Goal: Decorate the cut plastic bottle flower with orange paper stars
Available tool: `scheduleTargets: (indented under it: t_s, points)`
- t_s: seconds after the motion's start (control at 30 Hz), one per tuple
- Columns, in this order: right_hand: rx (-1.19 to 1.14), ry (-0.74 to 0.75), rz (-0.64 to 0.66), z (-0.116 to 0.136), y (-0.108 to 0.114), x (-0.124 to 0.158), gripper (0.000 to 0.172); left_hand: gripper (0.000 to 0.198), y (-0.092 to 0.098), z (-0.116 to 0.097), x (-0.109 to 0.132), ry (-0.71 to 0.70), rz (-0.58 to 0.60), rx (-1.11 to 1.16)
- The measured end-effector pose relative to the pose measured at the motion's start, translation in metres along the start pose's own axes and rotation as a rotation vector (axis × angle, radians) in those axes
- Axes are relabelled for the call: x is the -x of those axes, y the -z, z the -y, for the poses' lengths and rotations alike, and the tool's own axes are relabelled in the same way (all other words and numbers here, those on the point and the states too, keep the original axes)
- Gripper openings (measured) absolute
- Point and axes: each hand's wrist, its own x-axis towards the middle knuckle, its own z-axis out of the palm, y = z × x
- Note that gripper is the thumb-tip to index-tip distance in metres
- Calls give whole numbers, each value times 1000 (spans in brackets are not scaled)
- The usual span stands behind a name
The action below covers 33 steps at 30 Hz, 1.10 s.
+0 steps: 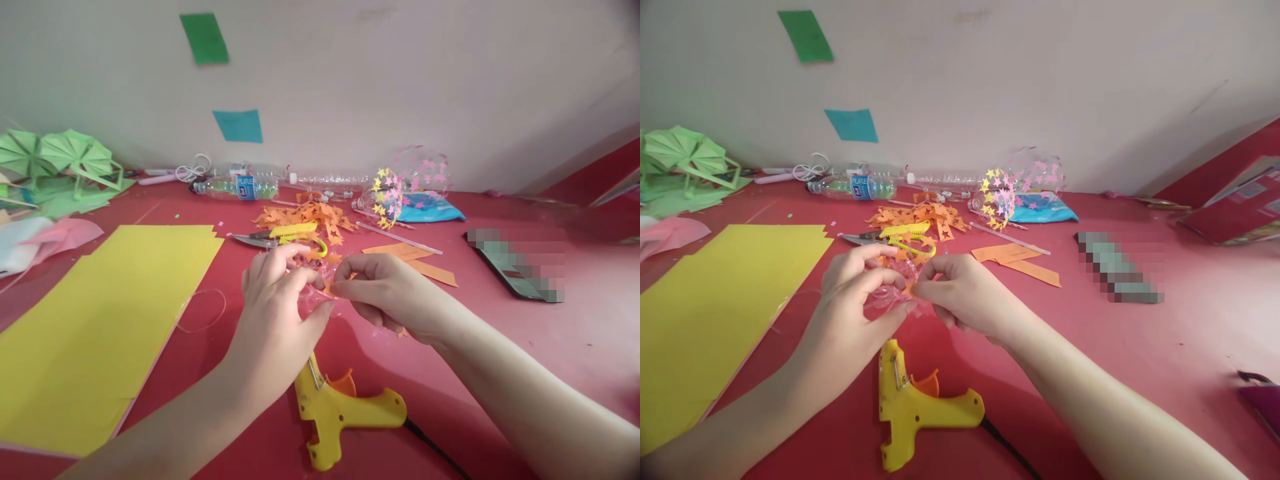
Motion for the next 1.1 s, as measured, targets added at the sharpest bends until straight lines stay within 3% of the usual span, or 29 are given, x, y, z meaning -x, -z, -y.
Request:
scheduleTargets:
  t_s: [0.23, 0.53, 0.67, 1.1]
  points:
    - [-11, -2, 2, 2, -4, 2, 15, 9, -1, 1, -2, -18, -32, -23]
    - [-29, 11, 7, 3, -4, 2, 16, 9, 0, 2, -2, -101, -50, -209]
    - [-28, 9, 10, 3, -4, 3, 17, 2, -1, 1, -1, -126, -46, -185]
    - [-56, 37, 27, 1, -3, 2, 16, 7, -2, 0, -1, -81, -51, -80]
